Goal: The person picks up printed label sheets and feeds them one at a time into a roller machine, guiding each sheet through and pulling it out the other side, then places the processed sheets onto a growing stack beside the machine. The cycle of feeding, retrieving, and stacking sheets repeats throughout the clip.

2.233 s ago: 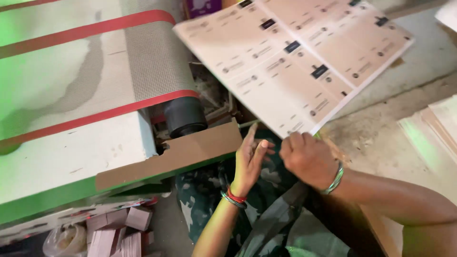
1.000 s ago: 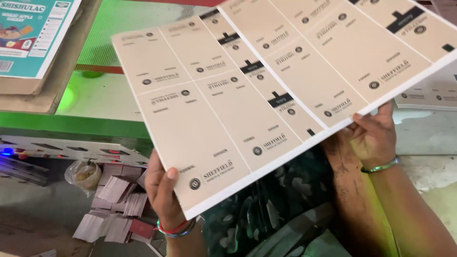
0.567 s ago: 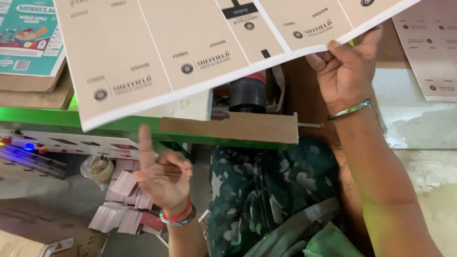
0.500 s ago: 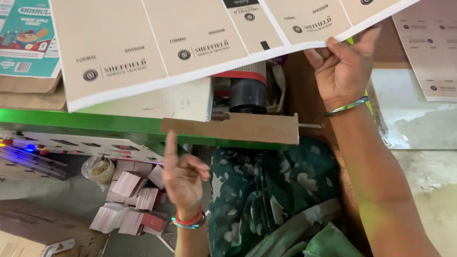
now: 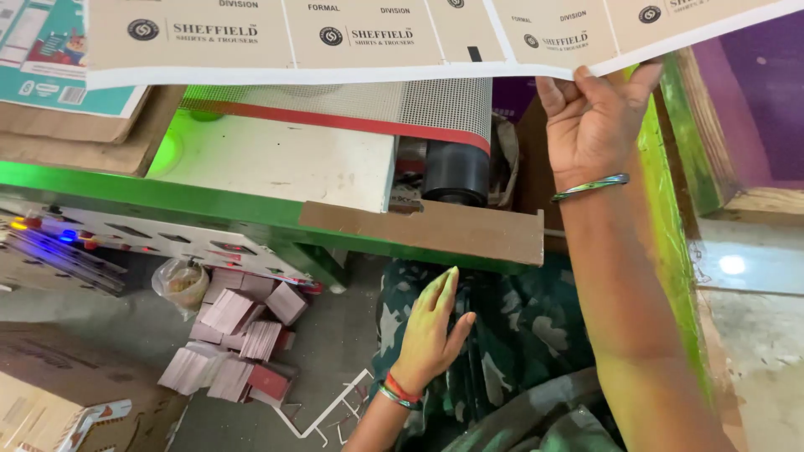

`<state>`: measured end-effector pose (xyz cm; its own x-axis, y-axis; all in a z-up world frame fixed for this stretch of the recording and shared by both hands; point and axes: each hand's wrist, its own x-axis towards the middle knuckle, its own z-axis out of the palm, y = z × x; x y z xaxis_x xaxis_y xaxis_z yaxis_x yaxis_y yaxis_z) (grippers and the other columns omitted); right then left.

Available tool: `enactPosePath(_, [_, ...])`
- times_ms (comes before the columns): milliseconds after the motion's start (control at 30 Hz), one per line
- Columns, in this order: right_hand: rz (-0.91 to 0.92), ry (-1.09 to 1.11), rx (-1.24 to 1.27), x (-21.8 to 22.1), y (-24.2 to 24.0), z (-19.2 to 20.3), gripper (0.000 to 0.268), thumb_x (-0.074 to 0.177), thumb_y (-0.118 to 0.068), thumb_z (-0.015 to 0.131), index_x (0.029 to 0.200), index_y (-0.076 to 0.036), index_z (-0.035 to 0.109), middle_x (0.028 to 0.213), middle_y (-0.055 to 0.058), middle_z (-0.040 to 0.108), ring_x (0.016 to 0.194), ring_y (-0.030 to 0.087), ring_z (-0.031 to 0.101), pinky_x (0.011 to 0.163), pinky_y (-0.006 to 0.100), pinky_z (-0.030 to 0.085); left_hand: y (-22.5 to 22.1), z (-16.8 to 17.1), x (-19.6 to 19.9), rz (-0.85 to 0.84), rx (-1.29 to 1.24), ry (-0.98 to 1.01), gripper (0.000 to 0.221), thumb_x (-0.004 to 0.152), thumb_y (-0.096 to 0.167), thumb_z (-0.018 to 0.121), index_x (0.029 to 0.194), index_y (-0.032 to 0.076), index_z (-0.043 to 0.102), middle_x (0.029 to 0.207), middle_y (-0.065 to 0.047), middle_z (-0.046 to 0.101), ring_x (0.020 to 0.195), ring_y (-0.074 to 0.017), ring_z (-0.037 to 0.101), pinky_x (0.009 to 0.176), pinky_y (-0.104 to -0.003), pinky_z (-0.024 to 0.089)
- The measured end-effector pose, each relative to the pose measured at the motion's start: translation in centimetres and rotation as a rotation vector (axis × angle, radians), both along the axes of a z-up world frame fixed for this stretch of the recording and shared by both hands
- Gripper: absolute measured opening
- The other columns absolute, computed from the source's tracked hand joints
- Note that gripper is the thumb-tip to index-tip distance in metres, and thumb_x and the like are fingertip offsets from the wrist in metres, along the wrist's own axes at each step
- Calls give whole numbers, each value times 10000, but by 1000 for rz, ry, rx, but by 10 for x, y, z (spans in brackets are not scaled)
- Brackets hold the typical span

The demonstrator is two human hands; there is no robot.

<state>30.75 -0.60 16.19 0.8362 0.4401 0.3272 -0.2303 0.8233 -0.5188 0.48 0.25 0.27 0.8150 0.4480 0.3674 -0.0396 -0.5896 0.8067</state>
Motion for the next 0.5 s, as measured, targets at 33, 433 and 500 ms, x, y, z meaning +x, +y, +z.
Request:
enactPosePath(33, [3,-2,1,4,6,-4,943,978,220,446,1608,-325,5,1467,235,545,1093,391,734,880,537,677,2,-1,6,3,1,-2,679,995,232,656,1566,-21,392,1475,-245,538,1347,-380,538,1111,-431,454])
enactPosePath(433, [-108,96,-80,46,54,-47,857,919,202,382,1527,-322,83,1469,219,469,1105,446,730,844,582,636,4,-21,28,130,311,169,800,944,390,676,1553,-27,367,1632,-206,356,1527,-354,321,1148,-519,297])
enactPosePath(500, [-124,154,-118,51,59,-48,861,906,187,376,1519,-336,74,1442,240,495,1065,457,733,824,576,637,5,-20,29,147,323,174,797,943,392,680,1561,-9,375,1640,-177,358,1527,-328,334,1143,-515,304])
